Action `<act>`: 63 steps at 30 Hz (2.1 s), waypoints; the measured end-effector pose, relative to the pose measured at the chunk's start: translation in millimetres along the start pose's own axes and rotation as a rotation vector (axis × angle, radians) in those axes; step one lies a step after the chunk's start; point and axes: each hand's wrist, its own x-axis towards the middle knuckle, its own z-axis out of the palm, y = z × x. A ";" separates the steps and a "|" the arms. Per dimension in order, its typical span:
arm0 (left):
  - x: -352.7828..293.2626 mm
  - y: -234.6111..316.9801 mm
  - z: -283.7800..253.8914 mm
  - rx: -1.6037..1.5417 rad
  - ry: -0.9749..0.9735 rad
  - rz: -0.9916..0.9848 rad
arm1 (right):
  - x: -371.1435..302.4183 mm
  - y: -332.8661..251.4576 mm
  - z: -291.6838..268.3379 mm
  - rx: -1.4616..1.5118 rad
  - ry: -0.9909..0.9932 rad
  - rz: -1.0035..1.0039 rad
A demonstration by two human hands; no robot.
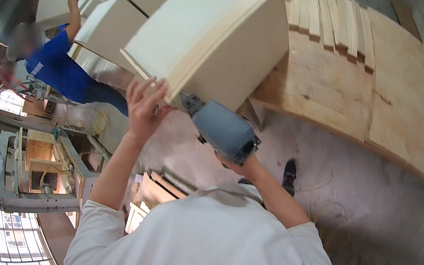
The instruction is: The person assembles wooden boxes by applying glue to the edges of panels and attaching them using a pneumatic nail gun. They repeatedly pick up panels, align them, and secure the joints to form box structures in a workshop environment.
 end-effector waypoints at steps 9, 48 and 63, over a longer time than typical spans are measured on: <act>1.9 -68.3 9.6 -0.142 0.059 -0.062 | -31.5 -48.0 -20.3 0.472 0.298 0.141; 74.3 64.4 71.9 -0.567 0.305 -0.023 | -59.6 -79.9 -119.1 0.417 0.950 0.021; 56.9 49.2 61.0 -1.319 0.556 -1.166 | 58.4 12.9 -264.8 -0.942 0.319 0.830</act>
